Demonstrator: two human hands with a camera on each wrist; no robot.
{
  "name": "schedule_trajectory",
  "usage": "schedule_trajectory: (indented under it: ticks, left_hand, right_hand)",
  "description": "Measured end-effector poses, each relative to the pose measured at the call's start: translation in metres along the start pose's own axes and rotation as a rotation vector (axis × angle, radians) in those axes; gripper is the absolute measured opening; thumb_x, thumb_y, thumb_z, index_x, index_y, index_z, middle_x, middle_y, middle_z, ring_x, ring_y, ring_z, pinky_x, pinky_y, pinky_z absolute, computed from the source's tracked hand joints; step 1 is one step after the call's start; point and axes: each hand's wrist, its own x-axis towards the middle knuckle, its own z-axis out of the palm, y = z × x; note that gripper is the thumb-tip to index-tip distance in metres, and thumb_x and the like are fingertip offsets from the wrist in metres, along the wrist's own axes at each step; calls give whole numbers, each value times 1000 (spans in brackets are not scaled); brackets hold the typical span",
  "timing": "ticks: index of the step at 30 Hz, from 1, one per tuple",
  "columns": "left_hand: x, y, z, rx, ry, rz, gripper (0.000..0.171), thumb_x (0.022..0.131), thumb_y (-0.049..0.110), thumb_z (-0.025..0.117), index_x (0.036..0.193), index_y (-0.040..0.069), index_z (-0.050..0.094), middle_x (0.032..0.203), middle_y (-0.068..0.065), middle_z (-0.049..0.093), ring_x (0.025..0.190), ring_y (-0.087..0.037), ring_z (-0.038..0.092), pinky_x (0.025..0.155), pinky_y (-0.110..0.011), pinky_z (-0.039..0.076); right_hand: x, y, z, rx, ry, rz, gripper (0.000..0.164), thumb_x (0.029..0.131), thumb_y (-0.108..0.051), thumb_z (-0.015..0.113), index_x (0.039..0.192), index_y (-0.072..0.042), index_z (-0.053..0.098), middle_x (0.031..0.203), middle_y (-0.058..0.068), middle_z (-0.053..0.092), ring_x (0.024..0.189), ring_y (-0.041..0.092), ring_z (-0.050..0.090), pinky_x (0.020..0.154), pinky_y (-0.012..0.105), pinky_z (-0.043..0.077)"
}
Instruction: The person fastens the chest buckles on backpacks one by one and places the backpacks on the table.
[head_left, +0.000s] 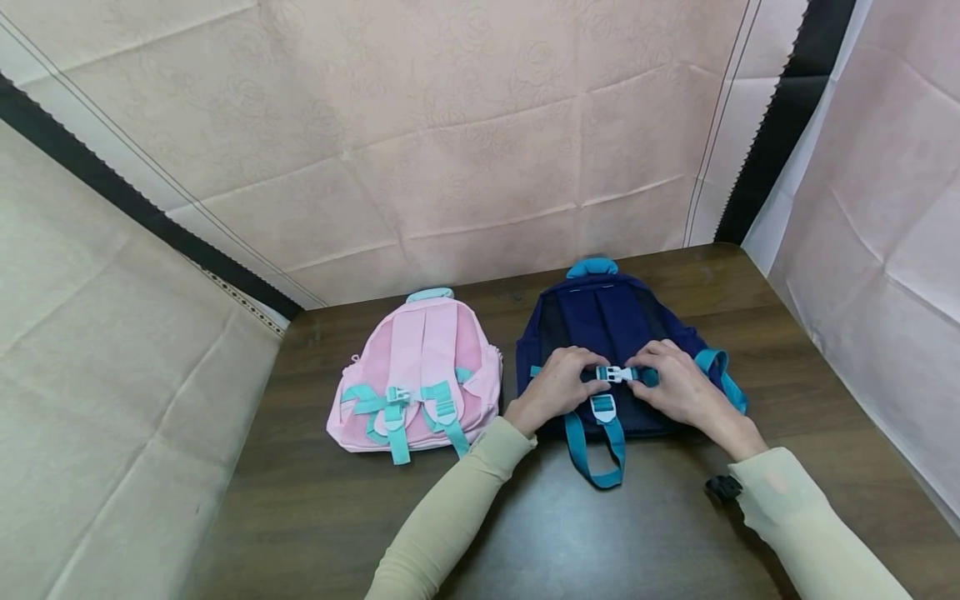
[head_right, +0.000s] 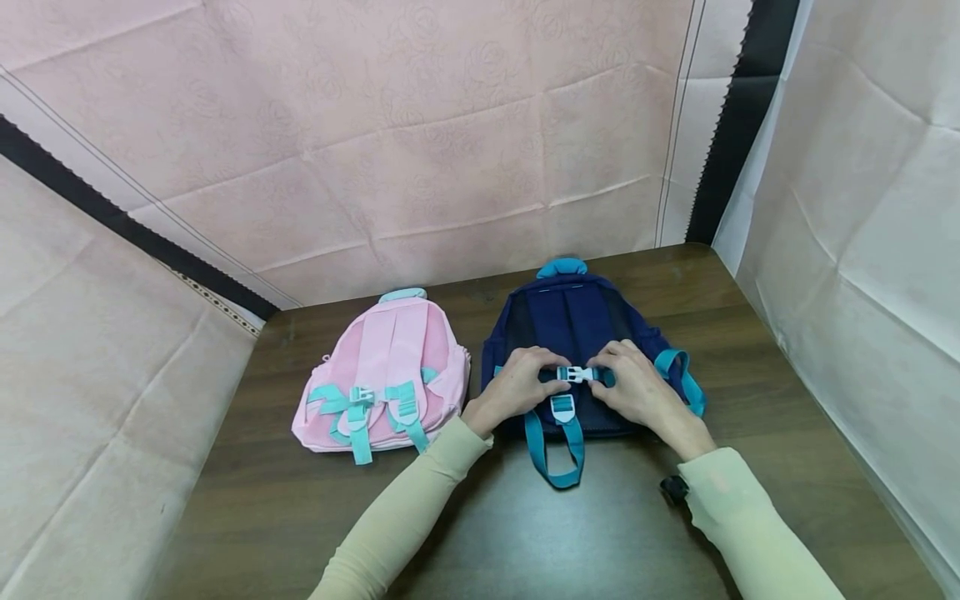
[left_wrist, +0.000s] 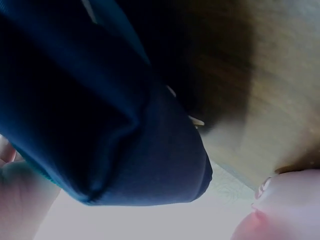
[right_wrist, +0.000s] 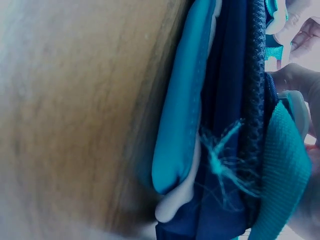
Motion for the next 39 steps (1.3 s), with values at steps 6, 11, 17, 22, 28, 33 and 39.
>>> schedule_trajectory:
  ticks: [6,11,17,22,28,33,39]
  left_hand:
    - [-1,-3,1,-33,17,1,30,102,24,79,130,11,79,127,-4,81,115,-17,74,102,-27,59]
    - [-1,-6,2,-38,27,9,29,102,25,79,129,11,80,126,-3,82,115,-16,75,103,-26,59]
    - [-2,-5,1,-38,47,22,29,102,24,80,127,11,80,123,-4,83,113,-17,76,101,-26,60]
    - [-2,-4,0,-45,51,25,28,101,23,80,126,10,81,122,-5,83,112,-18,76,100,-26,60]
    - [-1,-5,0,-54,46,21,29,101,24,80,126,10,81,123,-5,83,112,-18,76,99,-26,60]
    - [0,-6,1,-50,46,22,28,102,24,79,126,10,81,122,-5,83,111,-16,76,99,-25,60]
    - [0,-5,1,-53,44,15,28,102,24,79,127,10,81,122,-4,83,109,-16,75,99,-25,60]
  right_hand:
    - [-1,-1,-2,10,11,3,22,93,-5,81,114,2,81,114,19,75,107,37,64,91,57,57]
    - [-2,-1,-3,12,26,7,22,93,-5,82,114,2,81,114,19,75,106,36,64,90,55,56]
    - [-3,1,-4,23,49,0,22,92,-4,83,113,2,81,113,18,76,106,36,64,88,53,55]
    - [-4,0,-5,37,54,-2,23,92,-4,83,114,1,81,114,18,76,106,36,64,89,54,55]
    - [-4,-2,-7,46,56,-12,22,92,-4,82,114,1,81,114,18,76,107,36,64,89,54,54]
    - [-4,-2,-7,50,53,-10,22,93,-4,82,114,0,81,115,18,75,107,36,63,90,54,54]
    - [-4,-2,-8,57,47,-3,22,94,-4,81,115,1,81,115,18,75,109,37,63,91,57,54]
